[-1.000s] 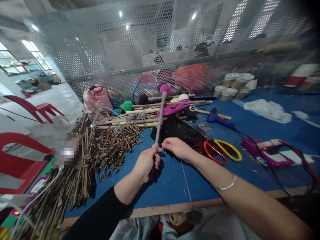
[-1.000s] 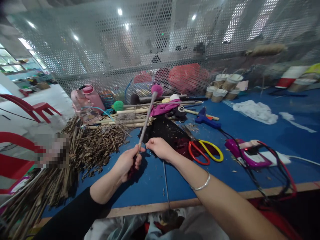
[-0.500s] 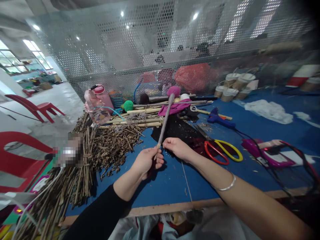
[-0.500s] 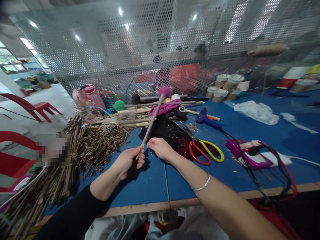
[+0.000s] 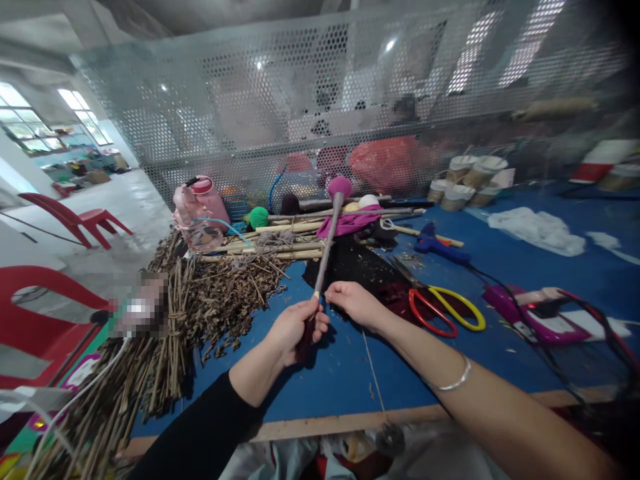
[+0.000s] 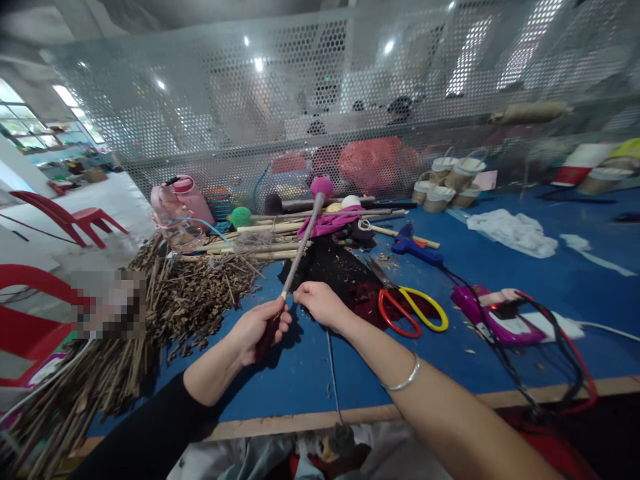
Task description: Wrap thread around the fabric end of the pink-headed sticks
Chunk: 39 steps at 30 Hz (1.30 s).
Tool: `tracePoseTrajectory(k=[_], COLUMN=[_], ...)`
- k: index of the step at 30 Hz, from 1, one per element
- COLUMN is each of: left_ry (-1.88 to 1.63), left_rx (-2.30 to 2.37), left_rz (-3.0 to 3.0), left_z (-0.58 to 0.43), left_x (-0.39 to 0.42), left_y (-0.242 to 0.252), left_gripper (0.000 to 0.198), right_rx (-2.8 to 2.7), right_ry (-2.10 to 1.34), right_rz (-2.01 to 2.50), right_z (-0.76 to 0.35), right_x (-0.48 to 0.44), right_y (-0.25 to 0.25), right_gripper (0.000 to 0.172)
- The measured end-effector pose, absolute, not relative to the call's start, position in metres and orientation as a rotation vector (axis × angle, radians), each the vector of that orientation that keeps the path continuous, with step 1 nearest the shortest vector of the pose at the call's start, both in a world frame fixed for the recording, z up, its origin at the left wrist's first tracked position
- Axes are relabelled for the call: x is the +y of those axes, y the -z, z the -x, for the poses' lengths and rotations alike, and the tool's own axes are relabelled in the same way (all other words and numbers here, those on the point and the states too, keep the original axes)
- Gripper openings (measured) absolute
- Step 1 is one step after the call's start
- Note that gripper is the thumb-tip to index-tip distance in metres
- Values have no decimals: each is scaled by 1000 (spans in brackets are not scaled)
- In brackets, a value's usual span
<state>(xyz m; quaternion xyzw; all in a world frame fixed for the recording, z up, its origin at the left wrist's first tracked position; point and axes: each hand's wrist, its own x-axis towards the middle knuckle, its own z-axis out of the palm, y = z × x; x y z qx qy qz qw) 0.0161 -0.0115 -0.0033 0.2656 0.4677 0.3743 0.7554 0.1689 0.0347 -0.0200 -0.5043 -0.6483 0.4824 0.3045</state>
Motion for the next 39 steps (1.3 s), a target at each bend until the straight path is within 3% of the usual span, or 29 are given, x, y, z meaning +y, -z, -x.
tracePoseTrajectory(k=[7,17,22,30,39], left_ry=[-806,-908,-826,-1048,-774], left_rx=[879,1069,1009,1205,1080], left_rz=[-406,-522,-456,-699,-590], left_z=[-16,-20,-19,-23,-15], left_x=[-11,-14,-15,-21,-17], left_y=[1,1,-1,-1,0], left_gripper=[27,16,20,28,21], right_rx=[-1746,-1758,-1774,-1780,-1737], right_ry=[-1231,-1187,-1167,-1174,-1206], right_rz=[1356,1411,1385,1399,1450], right_z=[-167,-165,-164,-163,-167], right_x=[33,31,31,31,35], right_y=[19,13,15,13,18], right_gripper=[22,21,23,22,20])
